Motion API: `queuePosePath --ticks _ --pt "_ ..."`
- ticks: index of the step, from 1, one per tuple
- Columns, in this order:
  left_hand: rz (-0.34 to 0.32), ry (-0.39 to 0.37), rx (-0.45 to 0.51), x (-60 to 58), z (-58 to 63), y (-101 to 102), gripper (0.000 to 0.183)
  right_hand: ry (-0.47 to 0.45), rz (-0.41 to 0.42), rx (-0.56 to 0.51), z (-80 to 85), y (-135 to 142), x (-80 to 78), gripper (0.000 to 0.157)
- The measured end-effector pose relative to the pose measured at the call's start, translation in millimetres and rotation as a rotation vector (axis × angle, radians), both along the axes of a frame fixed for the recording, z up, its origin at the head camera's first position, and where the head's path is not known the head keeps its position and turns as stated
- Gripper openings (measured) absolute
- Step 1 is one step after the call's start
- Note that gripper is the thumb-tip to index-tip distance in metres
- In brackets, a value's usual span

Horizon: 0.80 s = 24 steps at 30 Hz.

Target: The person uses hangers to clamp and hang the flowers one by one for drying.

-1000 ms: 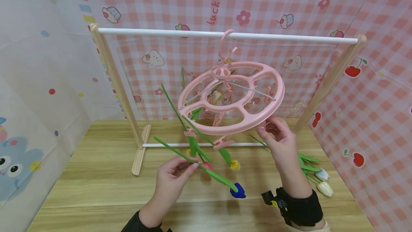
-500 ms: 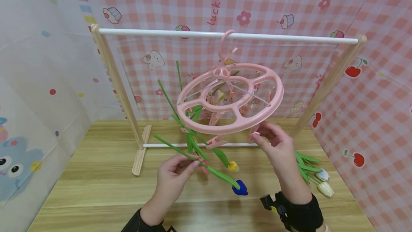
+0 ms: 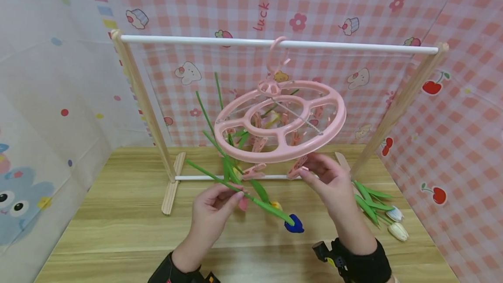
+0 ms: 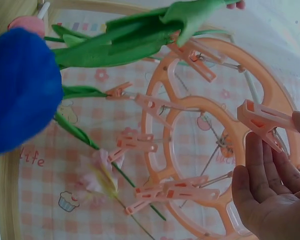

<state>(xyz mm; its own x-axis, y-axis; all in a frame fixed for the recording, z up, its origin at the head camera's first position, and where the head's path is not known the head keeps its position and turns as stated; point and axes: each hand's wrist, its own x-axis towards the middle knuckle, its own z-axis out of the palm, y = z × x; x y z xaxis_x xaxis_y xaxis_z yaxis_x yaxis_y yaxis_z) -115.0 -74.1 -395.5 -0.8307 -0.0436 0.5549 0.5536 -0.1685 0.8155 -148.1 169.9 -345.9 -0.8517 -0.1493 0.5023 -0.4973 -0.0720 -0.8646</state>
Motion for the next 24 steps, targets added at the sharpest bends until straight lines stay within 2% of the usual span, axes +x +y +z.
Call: queuePosePath --ticks 11,17,24 --pt "0.017 0.016 -0.008 -4.5 10.5 1.2 0.012 -0.038 0.054 0.0 1.1 -15.5 3.9 0.032" --pt "0.059 0.004 -0.038 -6.7 15.7 3.2 0.012 -0.035 0.078 -0.01 3.2 -20.2 5.8 0.032" --pt "0.062 -0.009 -0.036 -8.2 21.1 6.1 0.011 -0.04 0.06 -0.054 2.9 -27.3 8.0 0.03"
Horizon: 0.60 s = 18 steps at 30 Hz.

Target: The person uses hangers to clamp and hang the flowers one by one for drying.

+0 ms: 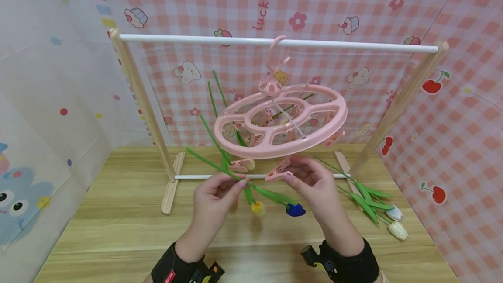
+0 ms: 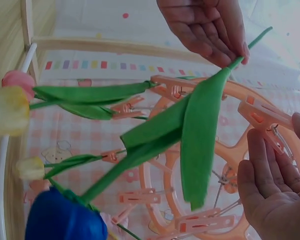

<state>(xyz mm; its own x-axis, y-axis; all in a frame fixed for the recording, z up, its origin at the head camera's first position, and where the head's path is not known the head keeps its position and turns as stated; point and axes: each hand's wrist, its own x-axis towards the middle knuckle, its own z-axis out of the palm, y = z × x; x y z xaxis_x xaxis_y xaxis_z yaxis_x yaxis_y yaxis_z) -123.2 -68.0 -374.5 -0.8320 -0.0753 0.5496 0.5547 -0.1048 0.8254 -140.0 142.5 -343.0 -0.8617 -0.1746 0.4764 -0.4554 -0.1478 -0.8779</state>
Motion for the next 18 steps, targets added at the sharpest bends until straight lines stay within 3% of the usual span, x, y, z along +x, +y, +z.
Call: queuePosePath --ticks 8,18 --pt "-0.009 0.008 0.005 -1.4 5.0 3.5 0.012 0.041 0.053 -0.086 -2.9 -4.2 -2.5 0.023" --pt "-0.011 0.022 0.011 -5.4 8.0 7.1 0.013 0.061 0.048 -0.131 -3.5 -8.6 -3.1 0.016"
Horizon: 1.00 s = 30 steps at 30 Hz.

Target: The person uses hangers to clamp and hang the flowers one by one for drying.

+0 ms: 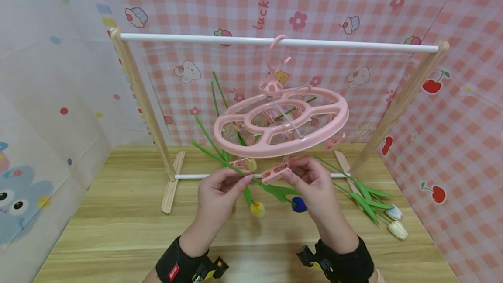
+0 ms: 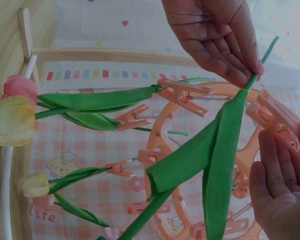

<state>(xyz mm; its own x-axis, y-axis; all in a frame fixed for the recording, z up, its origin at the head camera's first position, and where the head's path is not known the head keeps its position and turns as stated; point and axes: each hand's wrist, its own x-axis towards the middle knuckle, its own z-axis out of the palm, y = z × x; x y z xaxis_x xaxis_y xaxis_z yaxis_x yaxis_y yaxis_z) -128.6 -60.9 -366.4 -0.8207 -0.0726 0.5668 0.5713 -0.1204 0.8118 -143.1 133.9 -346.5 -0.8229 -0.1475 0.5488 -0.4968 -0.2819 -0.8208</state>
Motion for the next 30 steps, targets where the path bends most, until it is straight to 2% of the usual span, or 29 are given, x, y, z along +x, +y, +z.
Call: queuePosePath --ticks 6,13,18,30 --pt "0.006 0.011 0.0 -1.1 -0.1 -0.2 0.013 0.022 0.015 0.0 0.2 -1.3 -0.3 0.013" --pt "-0.028 0.021 0.032 -1.2 2.0 2.0 0.014 0.033 0.047 -0.002 -0.7 -1.5 -0.8 0.015" --pt "-0.018 0.028 0.031 -0.5 2.9 3.5 0.012 0.04 0.062 -0.002 -1.0 -2.0 -0.6 0.015" --pt "-0.01 -0.013 0.034 1.0 4.7 3.7 0.014 0.022 0.024 0.024 -0.4 -2.5 -0.6 0.012"
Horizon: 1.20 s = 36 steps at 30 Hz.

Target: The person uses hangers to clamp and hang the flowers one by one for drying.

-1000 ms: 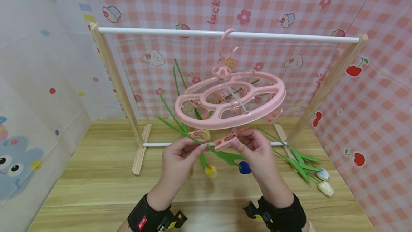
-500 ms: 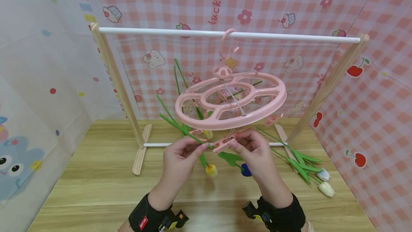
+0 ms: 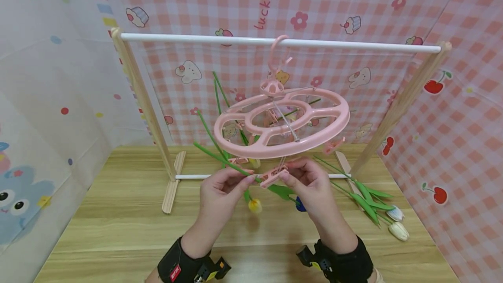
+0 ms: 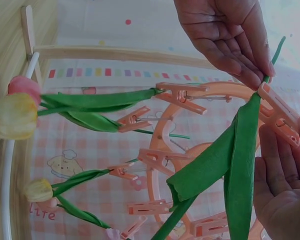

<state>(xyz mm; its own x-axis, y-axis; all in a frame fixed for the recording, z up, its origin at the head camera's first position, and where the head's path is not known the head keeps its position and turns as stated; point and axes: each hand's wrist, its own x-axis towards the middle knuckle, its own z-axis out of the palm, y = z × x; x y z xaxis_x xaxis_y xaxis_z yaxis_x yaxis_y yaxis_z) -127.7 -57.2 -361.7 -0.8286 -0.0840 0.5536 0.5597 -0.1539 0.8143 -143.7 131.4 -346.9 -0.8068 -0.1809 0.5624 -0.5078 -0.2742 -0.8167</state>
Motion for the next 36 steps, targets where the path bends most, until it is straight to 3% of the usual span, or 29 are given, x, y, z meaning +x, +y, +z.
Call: queuePosePath --ticks 26,36 --pt "-0.01 0.013 0.006 1.5 2.6 0.9 0.014 -0.002 0.0 0.023 1.4 0.3 1.6 0.017" --pt "0.039 0.019 -0.054 1.0 1.5 0.1 0.011 -0.005 0.001 0.048 -0.4 0.4 2.7 0.021"
